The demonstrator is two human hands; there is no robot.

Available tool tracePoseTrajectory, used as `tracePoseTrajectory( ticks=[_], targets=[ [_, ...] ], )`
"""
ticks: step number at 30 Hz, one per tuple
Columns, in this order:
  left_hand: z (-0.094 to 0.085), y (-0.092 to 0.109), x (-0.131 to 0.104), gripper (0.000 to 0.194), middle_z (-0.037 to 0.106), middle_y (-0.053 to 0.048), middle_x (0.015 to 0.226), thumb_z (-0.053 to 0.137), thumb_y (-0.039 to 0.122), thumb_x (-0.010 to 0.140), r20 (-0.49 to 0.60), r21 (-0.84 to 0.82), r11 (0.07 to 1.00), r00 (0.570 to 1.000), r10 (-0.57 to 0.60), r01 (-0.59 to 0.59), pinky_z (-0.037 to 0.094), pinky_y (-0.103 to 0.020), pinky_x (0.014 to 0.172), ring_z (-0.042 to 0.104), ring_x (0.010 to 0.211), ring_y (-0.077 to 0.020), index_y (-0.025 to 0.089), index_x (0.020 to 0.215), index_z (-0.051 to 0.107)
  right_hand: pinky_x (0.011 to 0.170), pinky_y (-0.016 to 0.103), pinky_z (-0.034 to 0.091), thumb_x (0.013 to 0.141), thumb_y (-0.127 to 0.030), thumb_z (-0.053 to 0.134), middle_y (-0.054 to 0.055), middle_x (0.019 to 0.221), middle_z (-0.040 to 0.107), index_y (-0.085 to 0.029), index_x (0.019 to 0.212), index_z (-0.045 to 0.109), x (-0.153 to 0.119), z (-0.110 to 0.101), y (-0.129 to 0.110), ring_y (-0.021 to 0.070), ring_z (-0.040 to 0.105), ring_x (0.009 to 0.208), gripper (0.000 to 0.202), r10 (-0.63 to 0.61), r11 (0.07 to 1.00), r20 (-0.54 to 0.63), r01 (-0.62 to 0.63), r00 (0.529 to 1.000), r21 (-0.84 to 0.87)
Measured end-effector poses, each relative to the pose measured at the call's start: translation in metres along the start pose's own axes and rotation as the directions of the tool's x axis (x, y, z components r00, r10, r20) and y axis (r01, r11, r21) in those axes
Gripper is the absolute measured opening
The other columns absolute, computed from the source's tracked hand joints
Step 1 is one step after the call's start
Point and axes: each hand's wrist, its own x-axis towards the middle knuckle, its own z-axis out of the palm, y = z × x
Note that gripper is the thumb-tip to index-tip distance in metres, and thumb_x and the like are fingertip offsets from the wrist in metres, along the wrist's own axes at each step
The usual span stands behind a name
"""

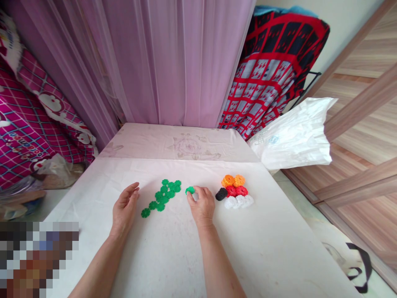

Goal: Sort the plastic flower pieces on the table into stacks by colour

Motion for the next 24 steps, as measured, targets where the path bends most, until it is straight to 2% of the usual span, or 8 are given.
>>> tracePoseTrajectory(
  ticks=[4,11,16,20,22,24],
  targets=[
    [0.0,0.0,0.0,0.045,0.068,-0.01,0.117,0.058,0.05,0.081,-0.003,-0.016,1.0,1.0,0.022,-0.022,0.051,-0.037,0.089,0.064,0.099,-0.0204,0.021,0.114,0.065,0.074,0.029,0.044,0.082,-0.033,0.061,0.003,0.08,0.067,-0.021,0.087,0.07,0.004,0.002,0.001,0.0163,0.059,0.074,0.016,0.003,1.0,0.033,-0.002,0.999,-0.011],
    [-0.001,0.0,-0.001,0.045,0.069,-0.009,0.112,0.059,0.05,0.08,0.002,-0.008,0.999,0.999,0.032,-0.032,0.053,-0.035,0.084,0.065,0.091,-0.0192,0.02,0.113,0.066,0.072,0.028,0.043,0.081,-0.033,0.061,0.003,0.08,0.067,-0.022,0.087,0.07,0.003,0.001,-0.002,0.0166,0.059,0.074,0.016,0.013,0.999,0.092,-0.009,0.996,-0.046],
    [0.0,-0.001,0.0,0.046,0.069,-0.009,0.111,0.059,0.051,0.08,0.004,-0.024,1.0,1.0,0.014,-0.014,0.052,-0.036,0.084,0.065,0.09,-0.0189,0.02,0.114,0.065,0.072,0.028,0.042,0.083,-0.034,0.059,0.003,0.08,0.067,-0.022,0.088,0.07,0.004,0.001,-0.002,0.0164,0.057,0.073,0.017,-0.004,0.999,0.088,0.008,0.996,-0.047],
    [0.0,-0.003,0.001,0.045,0.068,-0.009,0.113,0.059,0.05,0.08,-0.001,-0.031,0.999,1.0,0.024,-0.024,0.052,-0.036,0.087,0.065,0.094,-0.0196,0.021,0.114,0.065,0.074,0.028,0.043,0.086,-0.031,0.056,0.003,0.08,0.066,-0.022,0.091,0.07,0.0,-0.001,-0.01,0.0163,0.058,0.075,0.017,-0.093,0.995,0.065,0.096,0.994,-0.034],
    [0.0,-0.003,0.001,0.044,0.068,-0.009,0.115,0.059,0.05,0.081,-0.001,-0.031,0.999,1.0,0.031,-0.031,0.051,-0.036,0.089,0.064,0.098,-0.02,0.021,0.114,0.065,0.076,0.027,0.043,0.088,-0.027,0.053,0.003,0.083,0.067,-0.023,0.092,0.071,-0.003,-0.001,-0.019,0.0162,0.059,0.079,0.018,-0.171,0.984,0.125,0.175,0.977,-0.022],
    [0.0,-0.002,0.001,0.043,0.067,-0.009,0.116,0.058,0.049,0.081,0.0,-0.029,0.999,0.999,0.033,-0.033,0.051,-0.035,0.09,0.064,0.101,-0.0202,0.021,0.114,0.065,0.075,0.026,0.043,0.09,-0.025,0.051,0.003,0.085,0.067,-0.025,0.097,0.071,-0.005,-0.001,-0.031,0.0156,0.06,0.081,0.021,-0.223,0.972,0.237,0.235,0.946,-0.024]
  ],
)
